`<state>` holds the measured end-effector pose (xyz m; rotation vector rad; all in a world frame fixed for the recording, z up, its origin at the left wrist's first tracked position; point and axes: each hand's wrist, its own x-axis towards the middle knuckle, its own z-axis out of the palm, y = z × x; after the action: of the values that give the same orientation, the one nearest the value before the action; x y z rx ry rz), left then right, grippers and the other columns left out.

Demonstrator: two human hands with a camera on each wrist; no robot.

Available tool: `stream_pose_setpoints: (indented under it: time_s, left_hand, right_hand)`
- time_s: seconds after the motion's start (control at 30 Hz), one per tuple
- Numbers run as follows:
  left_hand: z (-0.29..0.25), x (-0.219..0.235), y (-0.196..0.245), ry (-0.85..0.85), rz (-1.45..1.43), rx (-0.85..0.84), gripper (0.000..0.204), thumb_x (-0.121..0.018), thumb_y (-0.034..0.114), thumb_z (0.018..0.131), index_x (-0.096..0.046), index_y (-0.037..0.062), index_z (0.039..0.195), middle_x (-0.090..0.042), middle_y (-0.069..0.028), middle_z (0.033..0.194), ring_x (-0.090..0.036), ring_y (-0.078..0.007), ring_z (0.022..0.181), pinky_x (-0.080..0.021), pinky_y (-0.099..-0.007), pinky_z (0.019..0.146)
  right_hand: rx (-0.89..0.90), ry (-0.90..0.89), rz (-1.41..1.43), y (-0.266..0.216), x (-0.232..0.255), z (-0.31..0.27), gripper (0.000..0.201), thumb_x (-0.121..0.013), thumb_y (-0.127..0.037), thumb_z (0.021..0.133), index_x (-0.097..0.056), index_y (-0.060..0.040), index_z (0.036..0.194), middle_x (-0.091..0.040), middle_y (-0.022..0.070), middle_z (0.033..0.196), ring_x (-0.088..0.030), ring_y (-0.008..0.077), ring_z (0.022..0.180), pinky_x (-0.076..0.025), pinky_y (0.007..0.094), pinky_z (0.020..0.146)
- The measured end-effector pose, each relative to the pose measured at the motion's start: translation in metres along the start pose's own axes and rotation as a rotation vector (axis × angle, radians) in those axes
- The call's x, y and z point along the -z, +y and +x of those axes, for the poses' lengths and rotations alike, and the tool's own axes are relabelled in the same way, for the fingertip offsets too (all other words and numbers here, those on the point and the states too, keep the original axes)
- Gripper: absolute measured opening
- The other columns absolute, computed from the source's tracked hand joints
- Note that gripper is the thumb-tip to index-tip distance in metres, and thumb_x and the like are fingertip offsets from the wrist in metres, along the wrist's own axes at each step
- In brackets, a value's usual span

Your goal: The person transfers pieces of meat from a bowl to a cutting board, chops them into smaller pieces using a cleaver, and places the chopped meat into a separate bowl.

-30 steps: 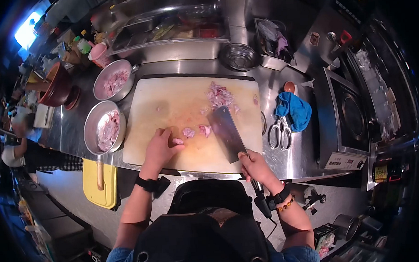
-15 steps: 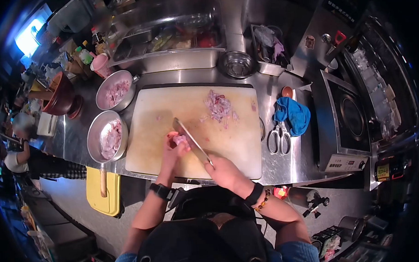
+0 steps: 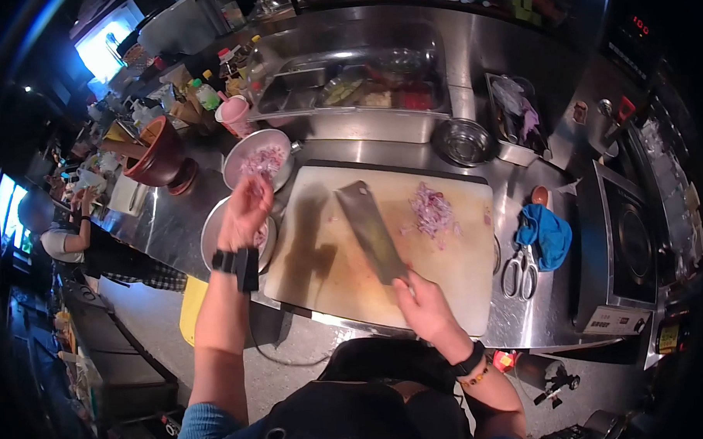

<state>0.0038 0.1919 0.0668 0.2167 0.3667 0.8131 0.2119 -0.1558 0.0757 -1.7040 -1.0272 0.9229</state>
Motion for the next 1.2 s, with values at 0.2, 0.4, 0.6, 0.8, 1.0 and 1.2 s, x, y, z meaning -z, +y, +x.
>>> stream_pose_setpoints:
  time_s: [0.2, 0.4, 0.6, 0.8, 1.0, 1.2]
  left_hand:
    - [0.043, -0.017, 0.059, 0.2, 0.195, -0.129, 0.022, -0.06, -0.001, 0.09, -0.05, -0.002, 0.109, -0.06, -0.0151, 0.099, -0.061, -0.0254, 0.095, -0.058, -0.0405, 0.088]
    - [0.012, -0.005, -0.034, 0.006, 1.084, 0.047, 0.02, -0.065, 0.008, 0.085, -0.062, 0.0104, 0.105, -0.065, -0.0027, 0.098, -0.065, -0.0151, 0.088, -0.055, -0.0348, 0.078]
    - [0.02, 0.021, -0.097, -0.236, 2.416, -0.34, 0.024, -0.067, 0.025, 0.077, -0.065, 0.0037, 0.088, -0.066, -0.0178, 0.086, -0.064, -0.0369, 0.082, -0.05, -0.0452, 0.075]
    - [0.035, 0.042, -0.128, -0.189, 2.415, -0.355, 0.02, -0.061, 0.02, 0.079, -0.064, 0.0022, 0.088, -0.064, -0.0223, 0.085, -0.062, -0.0418, 0.084, -0.049, -0.0497, 0.075]
    - [0.048, 0.016, -0.211, -0.26, 1.28, 0.141, 0.03, -0.066, 0.016, 0.082, -0.063, -0.0039, 0.105, -0.068, -0.0156, 0.092, -0.067, -0.025, 0.085, -0.054, -0.0355, 0.077]
    - [-0.017, -0.01, -0.163, -0.492, 1.55, -0.286, 0.028, -0.067, 0.017, 0.083, -0.064, 0.0006, 0.105, -0.069, -0.0139, 0.094, -0.068, -0.0229, 0.086, -0.054, -0.0338, 0.077]
  right_hand:
    - [-0.201, 0.075, 0.114, 0.018, 0.018, -0.017, 0.021, -0.051, -0.02, 0.099, -0.055, -0.0001, 0.095, -0.048, 0.0012, 0.057, -0.049, 0.0081, 0.045, -0.042, 0.0264, 0.043]
    - [-0.319, 0.107, 0.22, 0.041, 0.019, -0.029, 0.018, -0.051, -0.019, 0.099, -0.055, -0.0016, 0.098, -0.046, -0.0018, 0.058, -0.046, 0.0066, 0.045, -0.041, 0.0243, 0.042]
    - [-0.27, 0.085, 0.132, 0.034, 0.014, -0.033, 0.018, -0.052, -0.02, 0.099, -0.055, -0.0028, 0.093, -0.047, -0.002, 0.056, -0.045, 0.0066, 0.044, -0.04, 0.0244, 0.042]
    - [-0.237, 0.102, 0.131, 0.053, 0.013, -0.04, 0.02, -0.05, -0.02, 0.1, -0.053, -0.0029, 0.088, -0.05, 0.0007, 0.056, -0.047, 0.0087, 0.042, -0.04, 0.0256, 0.04]
    - [-0.193, 0.309, 0.234, 0.046, 0.029, -0.035, 0.02, -0.05, -0.018, 0.1, -0.055, 0.0006, 0.098, -0.046, 0.0006, 0.053, -0.046, 0.0098, 0.04, -0.038, 0.0267, 0.037]
    - [-0.166, 0.192, 0.132, 0.042, 0.029, -0.032, 0.019, -0.052, -0.02, 0.098, -0.052, -0.0014, 0.093, -0.048, 0.001, 0.054, -0.046, 0.0109, 0.041, -0.041, 0.027, 0.039]
